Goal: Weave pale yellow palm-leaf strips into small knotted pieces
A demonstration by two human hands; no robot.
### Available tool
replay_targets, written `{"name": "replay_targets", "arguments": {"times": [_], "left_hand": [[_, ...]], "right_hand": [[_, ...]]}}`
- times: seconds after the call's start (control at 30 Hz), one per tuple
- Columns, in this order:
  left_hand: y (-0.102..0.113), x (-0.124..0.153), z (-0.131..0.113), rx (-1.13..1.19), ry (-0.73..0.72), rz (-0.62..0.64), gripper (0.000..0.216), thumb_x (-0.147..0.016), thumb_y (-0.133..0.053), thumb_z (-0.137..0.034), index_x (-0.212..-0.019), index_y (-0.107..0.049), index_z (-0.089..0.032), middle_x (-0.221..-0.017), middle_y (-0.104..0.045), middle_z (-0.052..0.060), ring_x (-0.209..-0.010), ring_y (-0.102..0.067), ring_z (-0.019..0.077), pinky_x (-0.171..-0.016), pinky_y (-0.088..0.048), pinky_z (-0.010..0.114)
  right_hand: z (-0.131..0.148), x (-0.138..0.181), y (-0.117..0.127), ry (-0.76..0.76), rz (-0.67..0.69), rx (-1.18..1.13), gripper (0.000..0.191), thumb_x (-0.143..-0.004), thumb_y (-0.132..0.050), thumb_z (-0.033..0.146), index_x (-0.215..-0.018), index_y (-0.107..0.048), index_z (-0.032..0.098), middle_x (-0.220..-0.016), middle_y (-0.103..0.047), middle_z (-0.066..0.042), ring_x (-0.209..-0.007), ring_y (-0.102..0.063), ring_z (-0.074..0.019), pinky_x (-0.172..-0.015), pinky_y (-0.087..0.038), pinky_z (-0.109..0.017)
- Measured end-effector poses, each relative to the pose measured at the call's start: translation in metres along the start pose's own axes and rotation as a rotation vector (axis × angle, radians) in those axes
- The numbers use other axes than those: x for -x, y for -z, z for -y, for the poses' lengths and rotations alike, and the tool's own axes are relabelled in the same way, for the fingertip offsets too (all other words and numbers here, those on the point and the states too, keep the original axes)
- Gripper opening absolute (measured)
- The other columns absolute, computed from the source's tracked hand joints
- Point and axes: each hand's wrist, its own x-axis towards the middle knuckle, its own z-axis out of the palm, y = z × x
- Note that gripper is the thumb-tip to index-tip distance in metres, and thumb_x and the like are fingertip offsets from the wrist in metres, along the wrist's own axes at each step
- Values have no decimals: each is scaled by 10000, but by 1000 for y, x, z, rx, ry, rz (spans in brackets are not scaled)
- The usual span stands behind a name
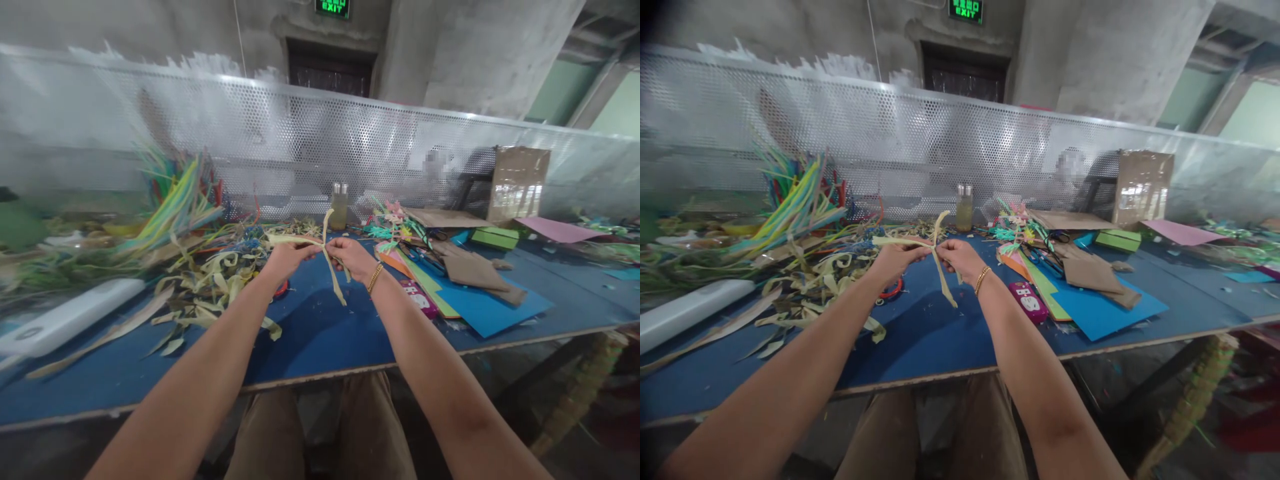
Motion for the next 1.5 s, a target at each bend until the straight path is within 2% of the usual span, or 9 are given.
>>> {"name": "replay_targets", "arguments": {"times": [0.2, 0.37, 0.47, 0.63, 0.8, 1.0, 1.1, 1.3, 1.5], "left_hand": [[-1, -1, 4, 117, 39, 19, 253, -612, -784, -389, -708, -724, -162, -569, -567, -12, -532, -446, 97, -532, -367, 242], [-6, 3, 4, 405, 185, 35, 270, -535, -841, -323, -675, -699, -141, -642, -607, 13, -638, -537, 115, -626, -438, 246], [-7, 5, 2, 510, 268, 18, 259, -528, -851, -279, -644, -675, -128, -544, -517, -28, -539, -460, 68, -551, -398, 202], [-8, 5, 2, 568, 331, 23, 270, -536, -845, -266, -620, -636, -116, -523, -468, -45, -472, -375, 30, -463, -319, 165], [-15, 6, 5, 594, 362, 11, 294, -549, -842, -304, -668, -652, -114, -585, -526, -20, -491, -400, 32, -458, -329, 158], [-18, 8, 2, 641, 402, -20, 315, -547, -848, -337, -621, -631, -121, -555, -482, -35, -482, -382, 32, -441, -321, 158], [-20, 9, 1, 668, 410, -38, 300, -541, -853, -314, -613, -631, -126, -538, -474, -46, -468, -365, 27, -446, -321, 159], [-30, 13, 5, 655, 396, -59, 265, -571, -821, -318, -604, -629, -138, -561, -546, -28, -504, -453, 55, -533, -396, 192], [-23, 12, 9, 648, 429, -66, 244, -615, -816, -292, -651, -626, -143, -607, -550, -33, -543, -472, 54, -557, -400, 178]], "right_hand": [[-4, -1, -10, -16, -68, 10, 333, -649, -753, 418, -675, -521, 180, -539, -523, 62, -435, -397, -46, -416, -312, -186], [-6, -2, -13, -35, -131, 26, 332, -627, -769, 414, -660, -535, 181, -533, -541, 58, -437, -420, -56, -421, -328, -192], [-6, -1, -13, -48, -136, 49, 315, -630, -769, 402, -665, -554, 174, -534, -545, 50, -437, -429, -55, -412, -325, -186], [-10, 1, -15, -43, -101, -8, 301, -667, -737, 409, -733, -559, 175, -587, -589, 35, -464, -484, -56, -438, -373, -177], [-13, 0, -15, -75, -139, -82, 316, -623, -762, 389, -705, -553, 167, -564, -556, 48, -439, -456, -46, -410, -343, -170], [-6, 1, -17, -178, -156, -103, 340, -598, -777, 404, -649, -540, 166, -515, -537, 47, -400, -421, -47, -387, -321, -183], [-6, 1, -16, -169, -151, -83, 329, -592, -776, 396, -633, -544, 166, -519, -547, 40, -416, -441, -54, -406, -338, -188], [-17, 1, -14, -136, -153, 35, 260, -641, -719, 370, -607, -550, 176, -526, -550, 37, -435, -431, -67, -438, -331, -204], [-7, 1, -14, 17, -211, 446, 231, -694, -688, 349, -584, -555, 195, -563, -563, 18, -534, -494, -110, -499, -349, -224]]}}
